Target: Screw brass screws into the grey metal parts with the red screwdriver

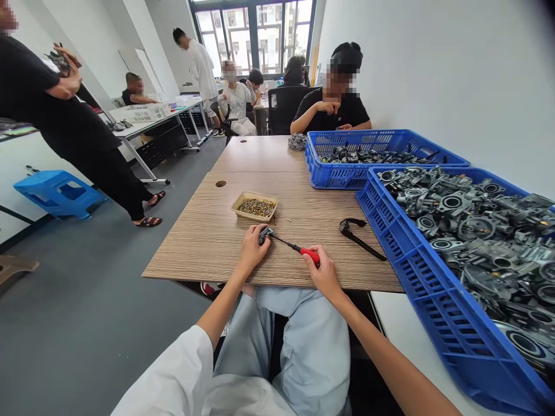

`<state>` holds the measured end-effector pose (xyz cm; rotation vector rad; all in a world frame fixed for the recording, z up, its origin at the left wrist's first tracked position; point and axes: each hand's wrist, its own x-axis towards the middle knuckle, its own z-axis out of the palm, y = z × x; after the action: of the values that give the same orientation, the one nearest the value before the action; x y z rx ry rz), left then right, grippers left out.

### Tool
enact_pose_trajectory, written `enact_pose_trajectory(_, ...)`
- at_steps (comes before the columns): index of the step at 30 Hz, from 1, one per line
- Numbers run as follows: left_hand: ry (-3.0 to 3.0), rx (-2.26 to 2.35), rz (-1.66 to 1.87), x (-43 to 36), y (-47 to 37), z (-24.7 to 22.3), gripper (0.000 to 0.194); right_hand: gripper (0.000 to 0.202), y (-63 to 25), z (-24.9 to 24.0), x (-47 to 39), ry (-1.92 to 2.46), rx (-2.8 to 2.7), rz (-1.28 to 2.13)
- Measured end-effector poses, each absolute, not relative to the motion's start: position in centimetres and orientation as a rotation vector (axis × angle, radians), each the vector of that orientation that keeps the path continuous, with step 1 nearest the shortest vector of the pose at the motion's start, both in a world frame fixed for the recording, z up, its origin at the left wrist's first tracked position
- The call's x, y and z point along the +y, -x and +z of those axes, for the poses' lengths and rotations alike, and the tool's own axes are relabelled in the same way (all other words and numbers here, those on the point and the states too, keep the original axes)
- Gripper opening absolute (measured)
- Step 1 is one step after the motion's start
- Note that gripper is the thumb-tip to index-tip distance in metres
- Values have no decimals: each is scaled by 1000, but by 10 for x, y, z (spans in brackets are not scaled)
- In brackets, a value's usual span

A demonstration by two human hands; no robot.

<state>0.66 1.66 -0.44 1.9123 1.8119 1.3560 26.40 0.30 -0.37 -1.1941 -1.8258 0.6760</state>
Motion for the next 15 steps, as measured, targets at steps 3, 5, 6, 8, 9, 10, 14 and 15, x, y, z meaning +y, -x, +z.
enact_pose_trajectory(3, -1912, 1816, 1348, 16, -7, -4, 40, 27, -264, -3, 2, 1180, -1830, 665)
enact_pose_trajectory(5, -1910, 1818, 1344, 16, -7, -3, 39, 27, -263, -3, 2, 1175, -1831, 668)
enact_pose_trajectory(6, -1908, 1819, 1342, 16, -7, -3, 39, 27, -263, -3, 2, 1176, -1832, 671)
enact_pose_trajectory(8, -1905, 1819, 1341, 15, -8, -2, 39, 27, -263, -1, 1, 1181, -1832, 678)
enact_pose_trajectory(9, -1906, 1819, 1341, 15, -8, -2, 38, 27, -263, -1, 1, 1182, -1832, 680)
enact_pose_trajectory(10, -1907, 1819, 1341, 15, -8, -2, 38, 27, -263, 0, 1, 1183, -1831, 681)
enact_pose_trajectory(14, -1915, 1819, 1344, 16, -8, -2, 38, 26, -263, 1, 0, 1178, -1820, 682)
enact_pose_trajectory(15, -1915, 1816, 1344, 16, -8, -3, 38, 26, -262, 1, 0, 1178, -1817, 684)
